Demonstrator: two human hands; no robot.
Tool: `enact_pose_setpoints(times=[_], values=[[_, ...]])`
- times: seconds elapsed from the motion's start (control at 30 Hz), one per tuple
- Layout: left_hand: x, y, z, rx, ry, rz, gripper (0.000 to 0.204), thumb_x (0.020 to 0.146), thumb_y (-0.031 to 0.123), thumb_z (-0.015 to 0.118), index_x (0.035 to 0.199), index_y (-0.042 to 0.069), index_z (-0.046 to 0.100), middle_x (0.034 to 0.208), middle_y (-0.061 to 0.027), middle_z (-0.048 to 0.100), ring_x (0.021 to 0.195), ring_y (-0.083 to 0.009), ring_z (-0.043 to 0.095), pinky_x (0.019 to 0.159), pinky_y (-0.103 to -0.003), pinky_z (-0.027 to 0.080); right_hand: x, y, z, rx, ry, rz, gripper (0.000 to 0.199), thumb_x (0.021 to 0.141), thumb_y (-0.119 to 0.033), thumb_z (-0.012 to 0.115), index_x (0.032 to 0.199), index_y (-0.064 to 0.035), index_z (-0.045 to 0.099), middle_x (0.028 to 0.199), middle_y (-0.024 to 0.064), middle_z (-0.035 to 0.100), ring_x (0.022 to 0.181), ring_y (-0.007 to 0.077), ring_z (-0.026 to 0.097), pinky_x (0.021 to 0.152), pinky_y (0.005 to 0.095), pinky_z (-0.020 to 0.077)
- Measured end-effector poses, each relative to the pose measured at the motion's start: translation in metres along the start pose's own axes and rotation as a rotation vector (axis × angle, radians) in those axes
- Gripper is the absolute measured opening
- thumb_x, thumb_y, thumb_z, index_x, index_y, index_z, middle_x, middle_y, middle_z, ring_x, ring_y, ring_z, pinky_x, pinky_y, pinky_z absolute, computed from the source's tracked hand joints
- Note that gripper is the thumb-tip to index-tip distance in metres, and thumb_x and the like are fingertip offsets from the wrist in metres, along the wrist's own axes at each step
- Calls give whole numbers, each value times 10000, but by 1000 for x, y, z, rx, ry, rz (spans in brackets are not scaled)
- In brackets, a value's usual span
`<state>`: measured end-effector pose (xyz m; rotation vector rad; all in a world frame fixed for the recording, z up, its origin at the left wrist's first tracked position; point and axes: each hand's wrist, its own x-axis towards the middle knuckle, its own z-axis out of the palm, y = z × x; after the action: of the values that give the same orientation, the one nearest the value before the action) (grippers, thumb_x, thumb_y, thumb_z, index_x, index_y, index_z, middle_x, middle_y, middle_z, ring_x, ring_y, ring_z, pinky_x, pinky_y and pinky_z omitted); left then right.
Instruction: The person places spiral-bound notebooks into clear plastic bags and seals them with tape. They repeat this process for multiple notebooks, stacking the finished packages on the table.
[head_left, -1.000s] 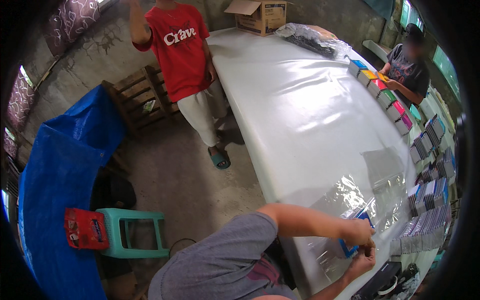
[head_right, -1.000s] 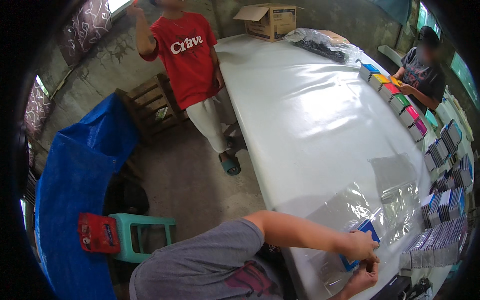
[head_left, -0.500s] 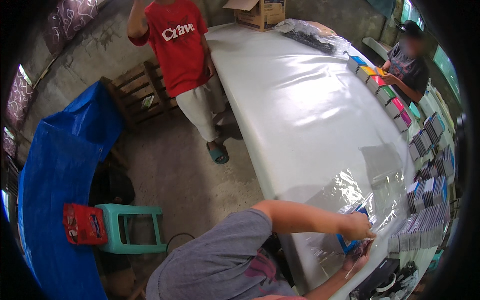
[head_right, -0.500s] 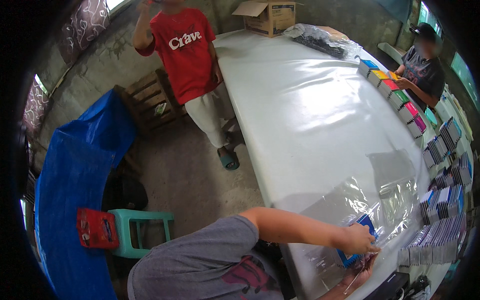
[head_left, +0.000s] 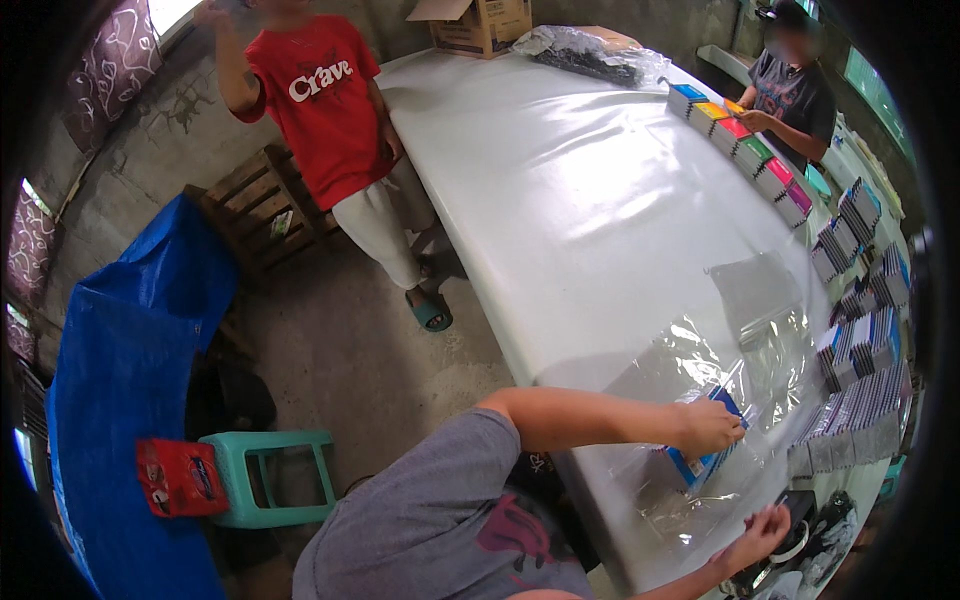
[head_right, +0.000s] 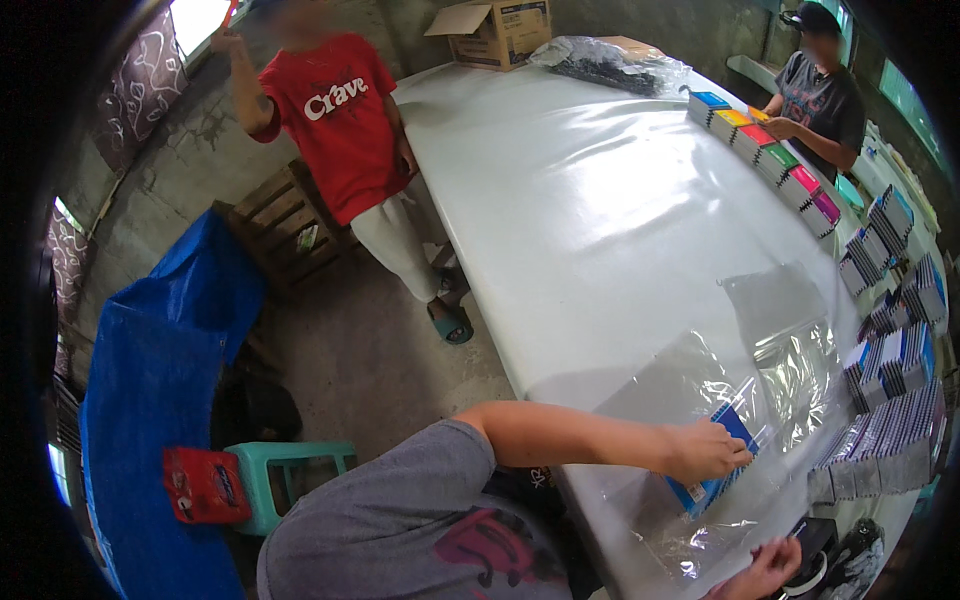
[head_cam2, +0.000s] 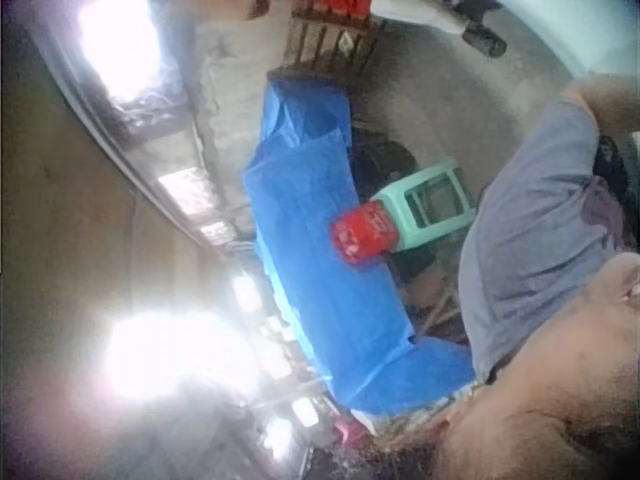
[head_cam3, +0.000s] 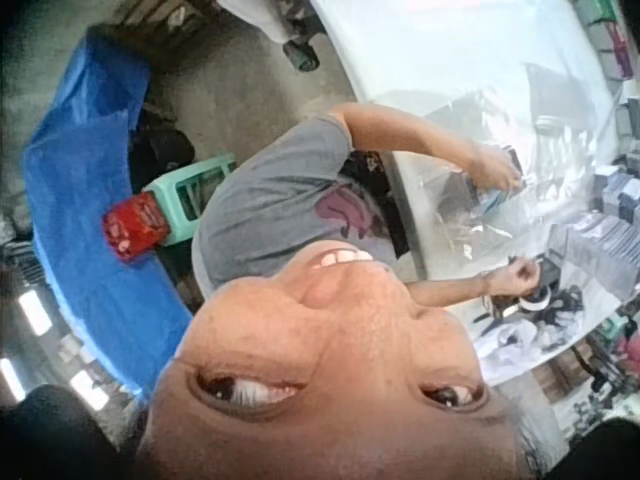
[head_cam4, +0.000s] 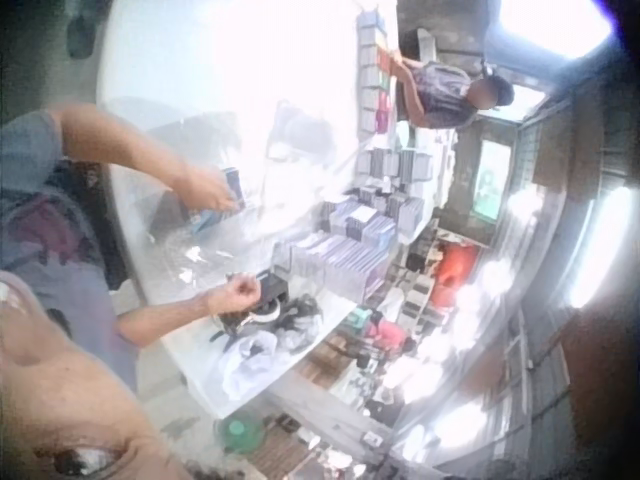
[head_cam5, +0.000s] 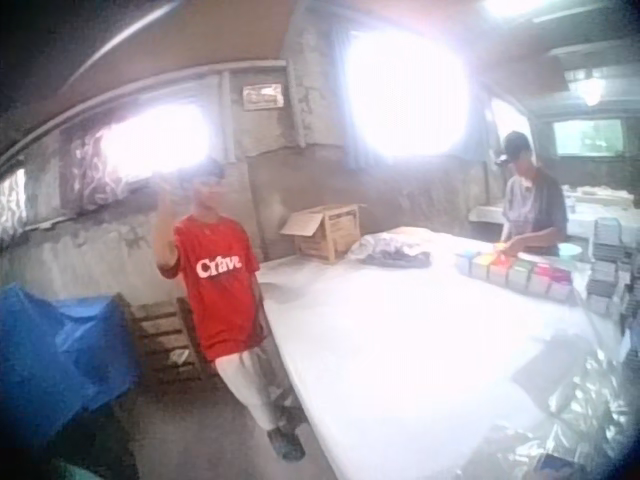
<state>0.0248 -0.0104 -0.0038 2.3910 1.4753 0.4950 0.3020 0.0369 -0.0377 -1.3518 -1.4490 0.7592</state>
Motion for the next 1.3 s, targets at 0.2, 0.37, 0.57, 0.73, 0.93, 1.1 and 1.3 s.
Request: enact_pose_setpoints(times=[0.2,0.37,0.57,0.73,0.93,1.1,1.3], values=[[-7,2,-10,-2,10,26,577,633,126,716,1137,-42,490,1066,-150,564,873,-325,630,713,-400,518,23,-44,101,380,-487,344,577,903,-205,576,1392,-129,279,1236,132,497,1135,198,468,926,340,365],[2,1,-4,9,-21,15,559,610,141,749,1085,-24,504,1079,-141,565,884,-322,633,715,-408,522,99,13,131,513,-982,247,554,893,-166,592,1379,-107,334,1218,123,512,1022,147,523,847,290,450],[-4,2,-9,16,-58,-43,584,646,162,738,1141,1,472,1179,-123,521,934,-293,628,711,-440,520,99,-50,124,192,-536,127,607,775,32,614,1334,-104,422,1281,46,498,814,78,526,645,153,405],[2,1,11,-40,73,5,521,691,182,707,1134,14,491,1182,-138,534,907,-310,631,701,-423,526,43,-107,43,-164,-969,-230,782,621,150,578,1332,-135,425,1355,70,451,942,145,550,759,273,465],[-31,-6,-20,173,-108,-2,401,752,277,671,1017,13,525,1008,-162,622,837,-301,641,634,-410,520,36,-103,101,-122,-1361,-468,653,673,98,601,1277,-107,464,1180,126,522,1085,276,519,916,373,434],[-32,-3,-27,-87,-24,-166,590,705,307,750,1185,110,472,1251,-89,509,1121,-315,531,987,-534,328,55,-91,98,-155,-1333,-300,361,561,45,754,889,-14,614,750,71,579,672,180,614,607,309,520],[-33,-44,-4,-336,-61,-146,893,640,387,794,1404,219,363,1458,-11,337,1296,-281,389,1030,-551,289,62,-78,111,-35,-1268,-579,187,551,33,771,687,-45,669,771,51,587,703,181,611,625,292,517]])
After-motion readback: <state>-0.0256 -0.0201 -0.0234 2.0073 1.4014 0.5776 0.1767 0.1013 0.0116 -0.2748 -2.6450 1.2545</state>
